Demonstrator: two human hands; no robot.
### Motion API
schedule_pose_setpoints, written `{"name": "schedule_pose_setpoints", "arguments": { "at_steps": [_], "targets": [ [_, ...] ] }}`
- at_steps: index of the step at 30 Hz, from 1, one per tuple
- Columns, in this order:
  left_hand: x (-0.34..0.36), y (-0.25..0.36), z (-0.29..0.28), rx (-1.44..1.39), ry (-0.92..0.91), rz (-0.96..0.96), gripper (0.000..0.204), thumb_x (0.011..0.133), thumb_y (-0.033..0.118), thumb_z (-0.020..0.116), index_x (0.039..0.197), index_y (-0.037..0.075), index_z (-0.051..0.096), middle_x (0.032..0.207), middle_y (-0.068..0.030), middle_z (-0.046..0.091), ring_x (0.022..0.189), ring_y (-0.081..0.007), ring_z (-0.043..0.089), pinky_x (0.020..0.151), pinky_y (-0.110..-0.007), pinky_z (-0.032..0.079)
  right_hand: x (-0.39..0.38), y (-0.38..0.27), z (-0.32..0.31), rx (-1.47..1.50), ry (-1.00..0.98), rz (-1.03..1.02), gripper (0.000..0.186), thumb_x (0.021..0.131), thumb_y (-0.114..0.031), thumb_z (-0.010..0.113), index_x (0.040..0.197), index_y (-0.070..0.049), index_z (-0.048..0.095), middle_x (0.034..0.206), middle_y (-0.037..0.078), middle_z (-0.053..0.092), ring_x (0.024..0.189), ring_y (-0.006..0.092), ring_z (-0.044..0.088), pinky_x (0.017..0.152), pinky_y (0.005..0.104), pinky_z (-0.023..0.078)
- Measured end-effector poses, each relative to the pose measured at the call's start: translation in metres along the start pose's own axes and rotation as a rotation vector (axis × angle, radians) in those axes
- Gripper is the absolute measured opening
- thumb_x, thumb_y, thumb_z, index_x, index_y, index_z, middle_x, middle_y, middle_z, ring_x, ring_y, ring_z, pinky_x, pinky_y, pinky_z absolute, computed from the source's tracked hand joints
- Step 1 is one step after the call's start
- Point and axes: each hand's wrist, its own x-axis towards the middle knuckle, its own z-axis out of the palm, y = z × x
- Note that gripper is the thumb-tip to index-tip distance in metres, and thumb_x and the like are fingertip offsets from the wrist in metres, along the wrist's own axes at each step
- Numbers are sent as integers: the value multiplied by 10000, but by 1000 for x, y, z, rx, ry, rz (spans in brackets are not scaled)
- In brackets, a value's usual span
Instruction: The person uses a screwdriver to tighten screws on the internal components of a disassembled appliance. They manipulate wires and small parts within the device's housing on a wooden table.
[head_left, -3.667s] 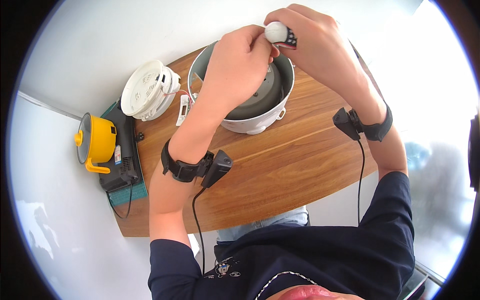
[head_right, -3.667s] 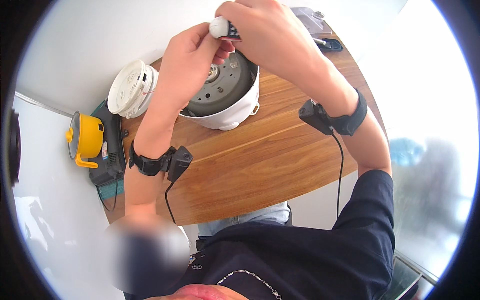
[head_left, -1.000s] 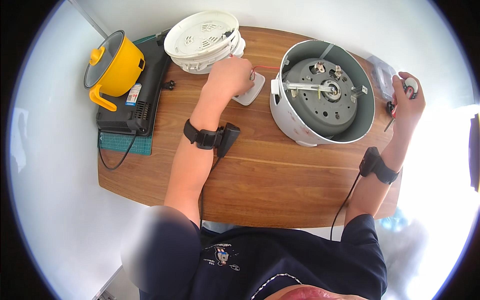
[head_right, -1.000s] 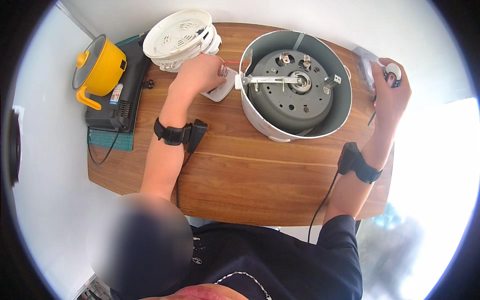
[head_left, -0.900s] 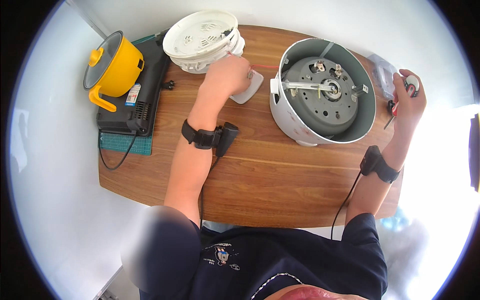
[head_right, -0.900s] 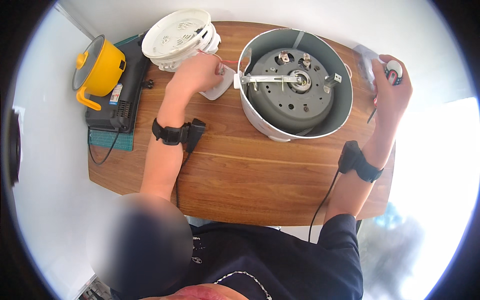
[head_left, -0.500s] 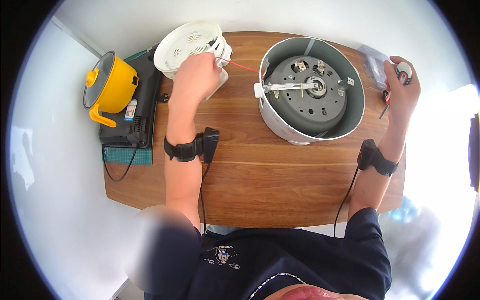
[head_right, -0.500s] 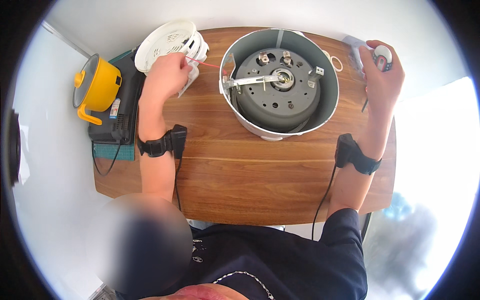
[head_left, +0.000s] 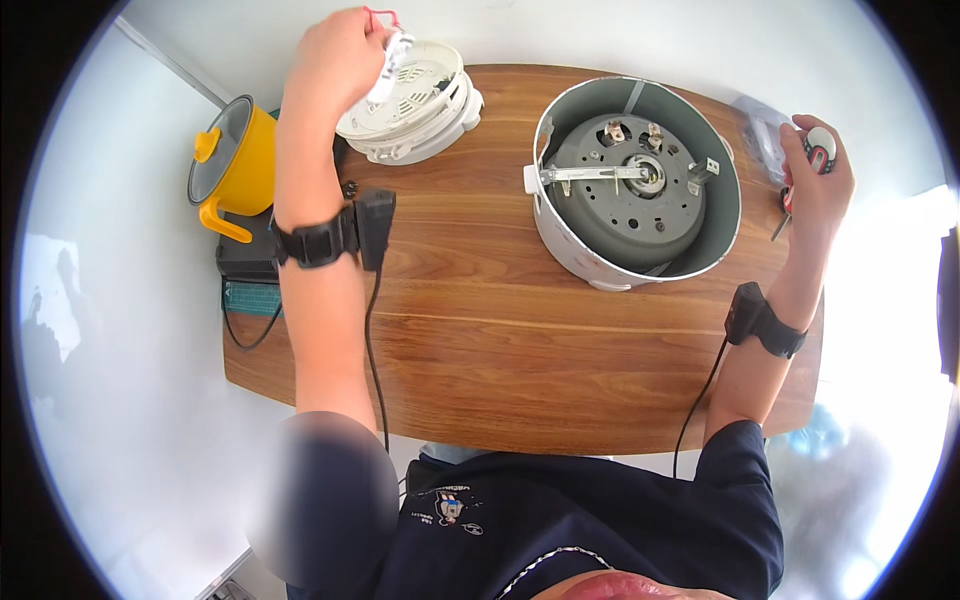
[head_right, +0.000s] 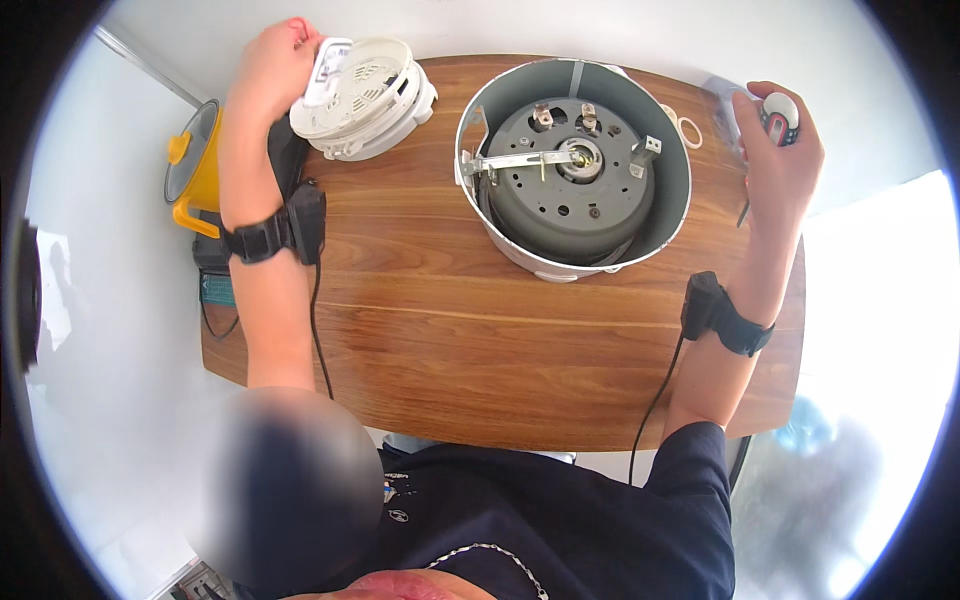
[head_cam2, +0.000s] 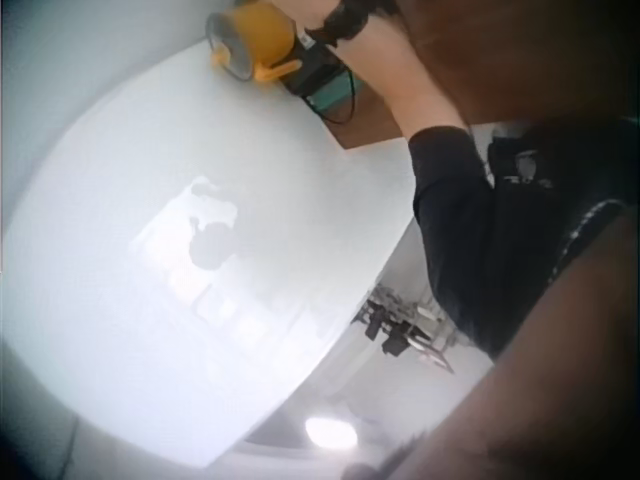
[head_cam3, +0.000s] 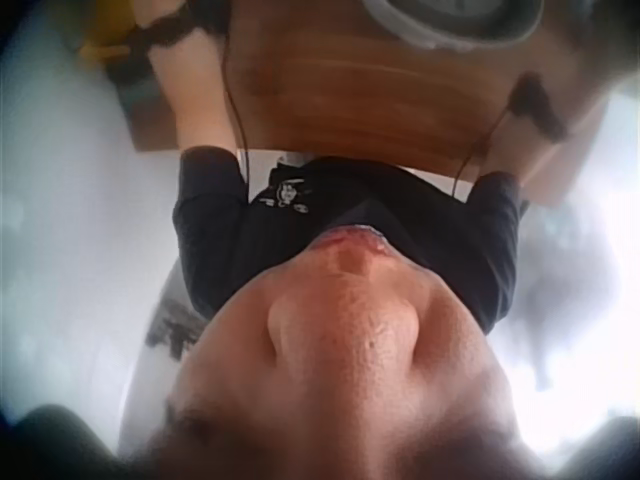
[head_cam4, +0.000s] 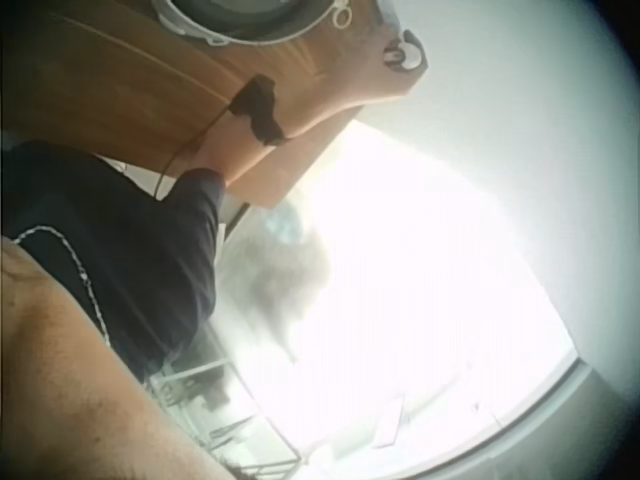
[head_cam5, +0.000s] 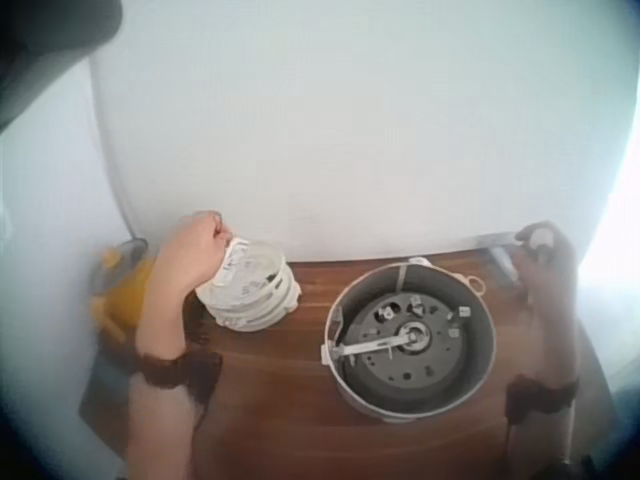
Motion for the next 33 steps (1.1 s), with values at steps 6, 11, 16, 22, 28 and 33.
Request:
{"name": "schedule_pose_setpoints", "arguments": {
  "at_steps": [6, 11, 16, 22, 28, 33],
  "targets": [
    [42, -24, 37, 276, -4, 78, 242, 960, 237, 626, 973, 5, 689, 1043, -262, 715, 1014, -415, 683, 876, -511, 544, 0, 0, 2, -22, -1, 1, 251, 919, -260, 817, 1099, -94, 761, 829, -34, 654, 675, 47, 555, 570, 204, 416],
    [34, 2, 61, 70, 141, 198, 160, 944, 168, 650, 912, 13, 675, 939, -225, 709, 924, -424, 680, 792, -517, 542, 3, 8, -2, -39, 6, -11, 243, 922, -249, 809, 1102, -92, 762, 833, -27, 657, 686, 53, 561, 590, 210, 434],
    [37, 54, 92, -237, 168, 435, 100, 970, 100, 616, 986, 6, 647, 946, -212, 687, 919, -413, 672, 813, -501, 534, 5, 5, 3, -19, -9, -19, 246, 921, -235, 806, 1103, -76, 759, 824, -25, 653, 678, 55, 561, 592, 210, 438],
    [33, 85, 158, -129, 127, 612, 93, 968, 139, 622, 1005, 54, 617, 978, -121, 688, 853, -356, 717, 724, -454, 574, 2, -3, 3, 1, -8, -24, 239, 916, -217, 807, 1093, -65, 754, 819, -19, 651, 670, 54, 560, 589, 210, 436],
    [25, 85, 212, -99, 61, 711, 90, 936, 80, 626, 1016, 50, 655, 987, -139, 712, 849, -356, 731, 699, -455, 590, -3, -11, 2, 48, -12, -16, 240, 909, -215, 814, 1088, -66, 754, 816, -22, 649, 661, 47, 550, 578, 209, 426],
    [21, 88, 229, -125, -100, 484, 227, 970, 278, 624, 982, 65, 702, 925, -121, 751, 906, -337, 737, 762, -467, 586, -3, -10, 3, 45, -20, -29, 247, 897, -227, 829, 1088, -84, 767, 839, -29, 669, 679, 39, 562, 589, 208, 430]
  ]
}}
